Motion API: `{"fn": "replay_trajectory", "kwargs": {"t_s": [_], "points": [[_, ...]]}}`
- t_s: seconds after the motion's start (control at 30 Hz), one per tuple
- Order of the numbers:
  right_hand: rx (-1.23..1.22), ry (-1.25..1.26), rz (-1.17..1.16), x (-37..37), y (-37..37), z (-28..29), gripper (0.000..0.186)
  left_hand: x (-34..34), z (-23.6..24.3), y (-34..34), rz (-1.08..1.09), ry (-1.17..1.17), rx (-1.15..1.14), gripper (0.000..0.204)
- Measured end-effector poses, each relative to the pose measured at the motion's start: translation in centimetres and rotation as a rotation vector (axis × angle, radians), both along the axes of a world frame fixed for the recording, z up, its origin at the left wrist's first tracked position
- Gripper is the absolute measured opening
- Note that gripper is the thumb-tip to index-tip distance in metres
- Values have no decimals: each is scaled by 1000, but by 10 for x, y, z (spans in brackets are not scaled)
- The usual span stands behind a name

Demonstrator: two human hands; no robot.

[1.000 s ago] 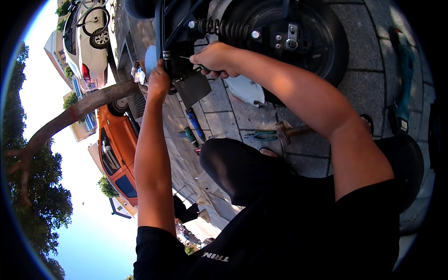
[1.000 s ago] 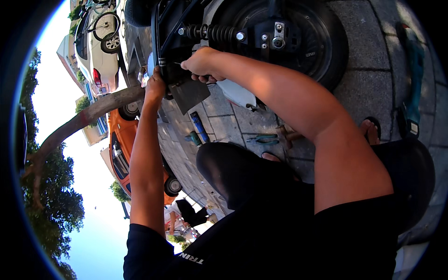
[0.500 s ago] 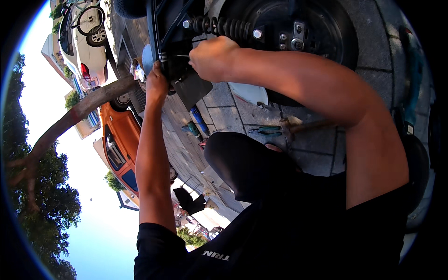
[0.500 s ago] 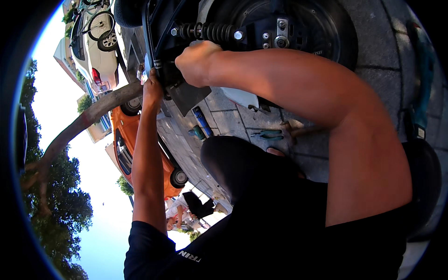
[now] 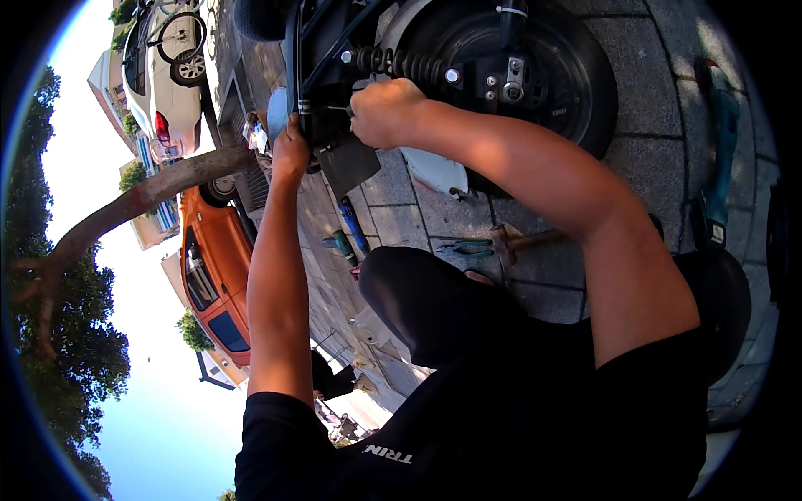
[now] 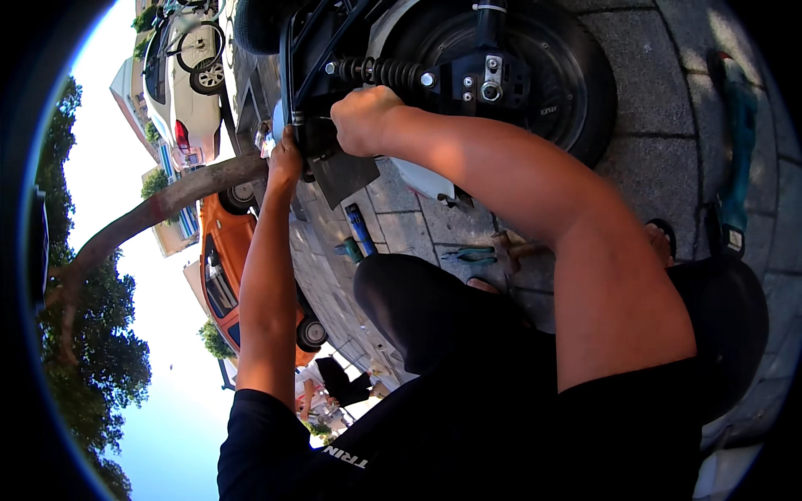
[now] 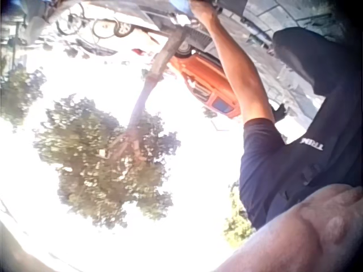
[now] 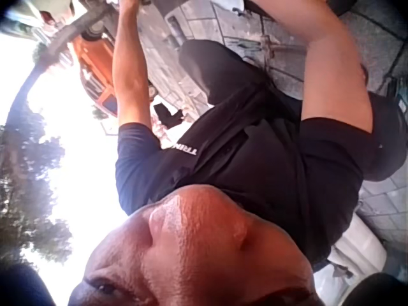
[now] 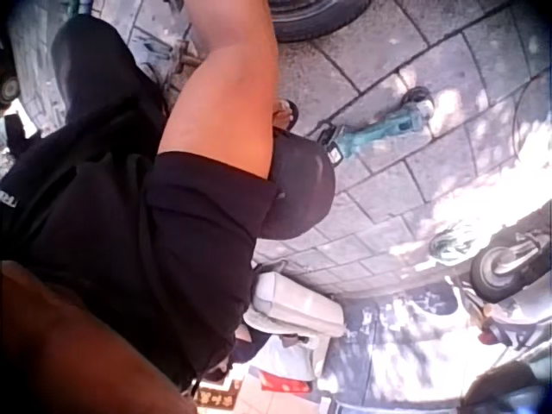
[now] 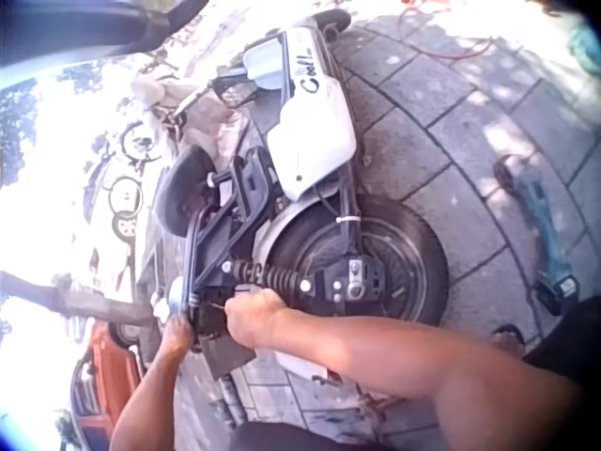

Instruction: The person uses an angle grinder to cut a metal bracket on the rear fender of a white scooter. They then use a hammer and screwdriver to adjust and secure the bracket near the rear wheel.

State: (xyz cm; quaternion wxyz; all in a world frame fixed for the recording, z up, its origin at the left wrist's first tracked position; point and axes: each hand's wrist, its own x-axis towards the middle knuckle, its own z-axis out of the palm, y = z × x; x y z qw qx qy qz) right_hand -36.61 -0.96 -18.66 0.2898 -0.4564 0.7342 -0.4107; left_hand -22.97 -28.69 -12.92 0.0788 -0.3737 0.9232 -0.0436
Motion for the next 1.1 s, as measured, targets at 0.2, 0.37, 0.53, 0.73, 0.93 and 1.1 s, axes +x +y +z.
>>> {"fn": "replay_trajectory", "kwargs": {"t_s": [0.2,0.37,0.53,0.73,0.93,1.1], "points": [[128,-291,-120,4,7,-7,43,-9,4,45,304,196,438,80],[58,-271,-211,18,1,-23,49,7,-6,42,405,395,545,86],[14,-319,-228,23,7,-31,48,12,-3,57,146,290,305,91],[-43,-374,-228,23,21,-28,46,-14,15,67,-27,107,155,65],[-29,-431,-190,19,20,-22,45,-13,8,47,-24,49,128,43],[26,-518,-160,13,1,-22,44,-13,11,44,-48,52,151,41]]}}
